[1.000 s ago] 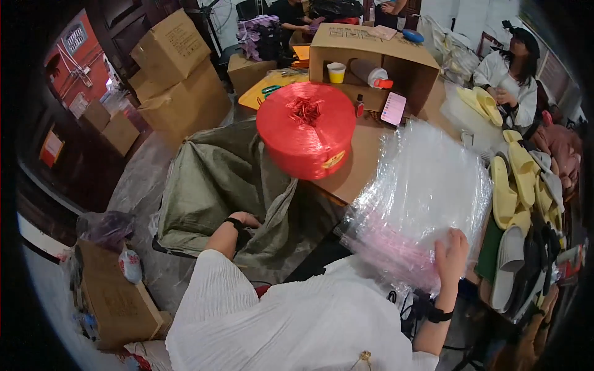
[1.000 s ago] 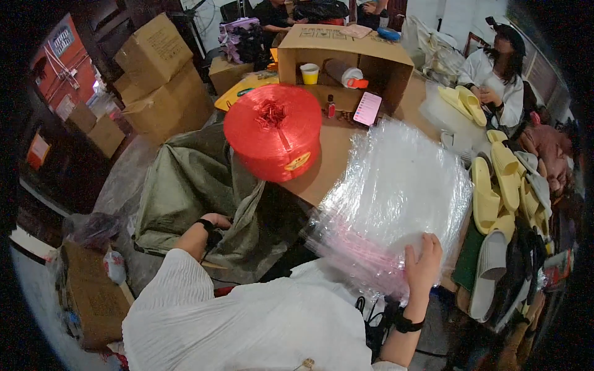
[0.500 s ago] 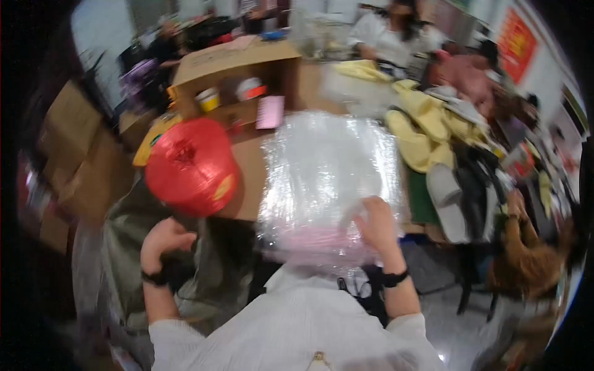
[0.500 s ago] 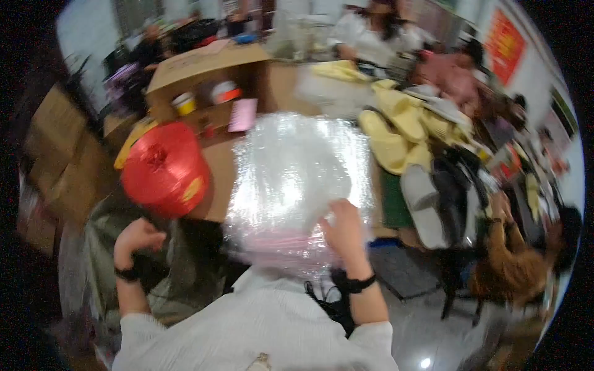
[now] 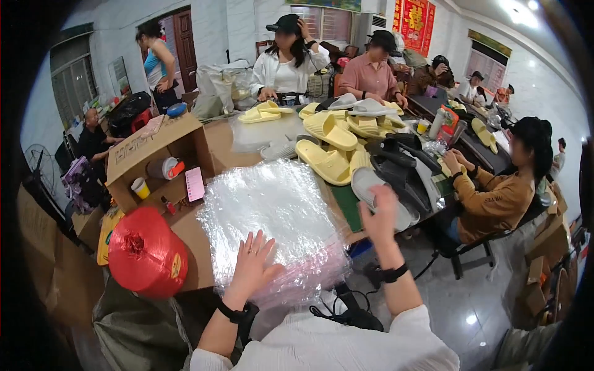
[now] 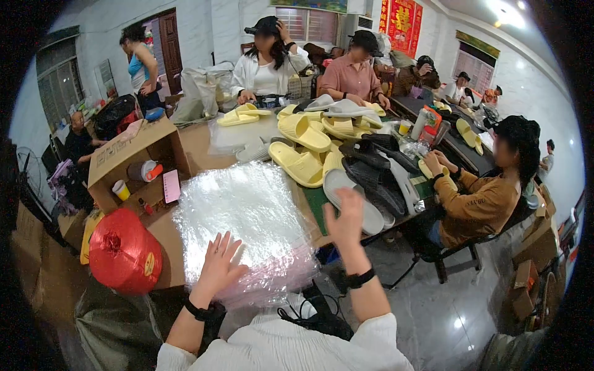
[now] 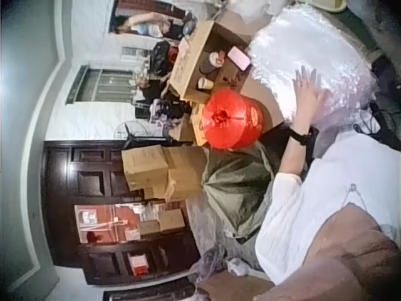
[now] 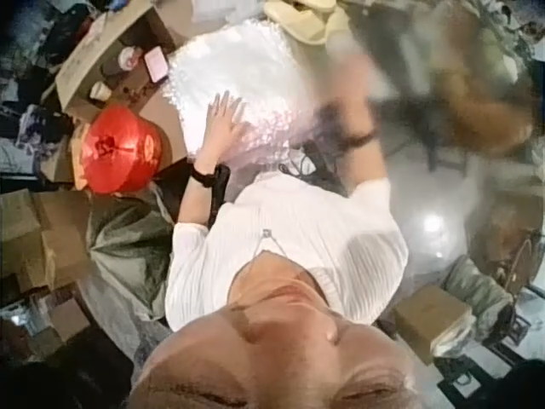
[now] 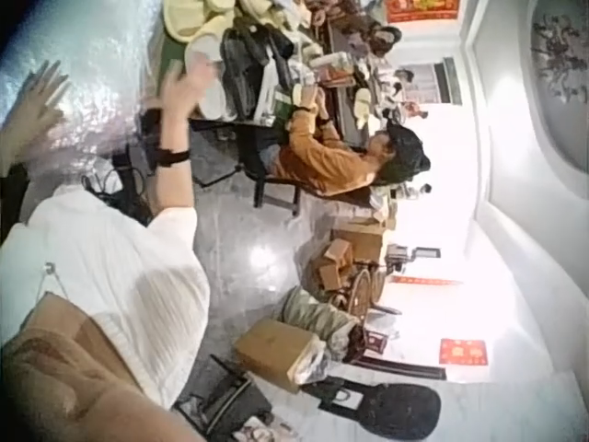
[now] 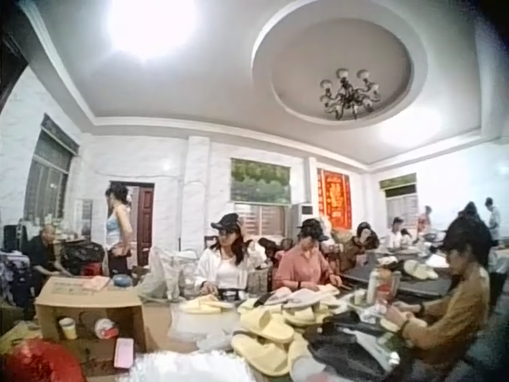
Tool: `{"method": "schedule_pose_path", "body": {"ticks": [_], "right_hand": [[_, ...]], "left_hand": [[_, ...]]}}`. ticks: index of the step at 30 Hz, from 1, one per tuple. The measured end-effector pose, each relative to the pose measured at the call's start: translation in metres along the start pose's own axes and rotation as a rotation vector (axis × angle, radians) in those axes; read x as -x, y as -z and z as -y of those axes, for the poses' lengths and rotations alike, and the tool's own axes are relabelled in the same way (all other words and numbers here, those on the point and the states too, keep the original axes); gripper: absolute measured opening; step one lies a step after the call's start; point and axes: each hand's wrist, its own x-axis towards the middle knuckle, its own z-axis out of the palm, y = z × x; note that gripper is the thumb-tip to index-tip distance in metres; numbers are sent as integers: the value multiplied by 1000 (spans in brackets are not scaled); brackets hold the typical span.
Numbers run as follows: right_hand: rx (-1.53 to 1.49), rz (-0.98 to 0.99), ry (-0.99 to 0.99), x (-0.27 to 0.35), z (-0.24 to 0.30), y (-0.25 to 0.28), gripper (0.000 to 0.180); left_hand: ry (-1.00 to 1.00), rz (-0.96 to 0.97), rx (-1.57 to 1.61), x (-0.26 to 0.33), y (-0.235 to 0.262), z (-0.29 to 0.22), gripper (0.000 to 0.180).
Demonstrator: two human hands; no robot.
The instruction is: The recorder is packaging pairs of slippers into plastic bags and placing them into a larger transport bag.
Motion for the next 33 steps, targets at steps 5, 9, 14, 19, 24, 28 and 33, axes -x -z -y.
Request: {"method": "schedule_pose_path", "body": {"ticks": [5,9,14,19,24,28,33], "right_hand": [[523,-2,-310,-21,-103,38,58],[565,403,-382,-40,-130,40,37],[379,52,-70,-82,-92,28,31],[148,-14,71,-101,-16,21,26],[-123,30,143,-73,87,12,28],[-211,242,381,-23,133,-4,32],[-329,590,600,33,152,-21,33]], "left_hand": [[6,-15,33,1,-22,10,71],[6,-46,23,3,-25,15,71],[6,-73,33,6,-24,15,70],[31,-65,40,4,-27,12,70],[18,-95,17,8,-28,17,70],[-7,-111,-7,7,-24,13,71],[-53,-174,233,11,-34,16,58]]}}
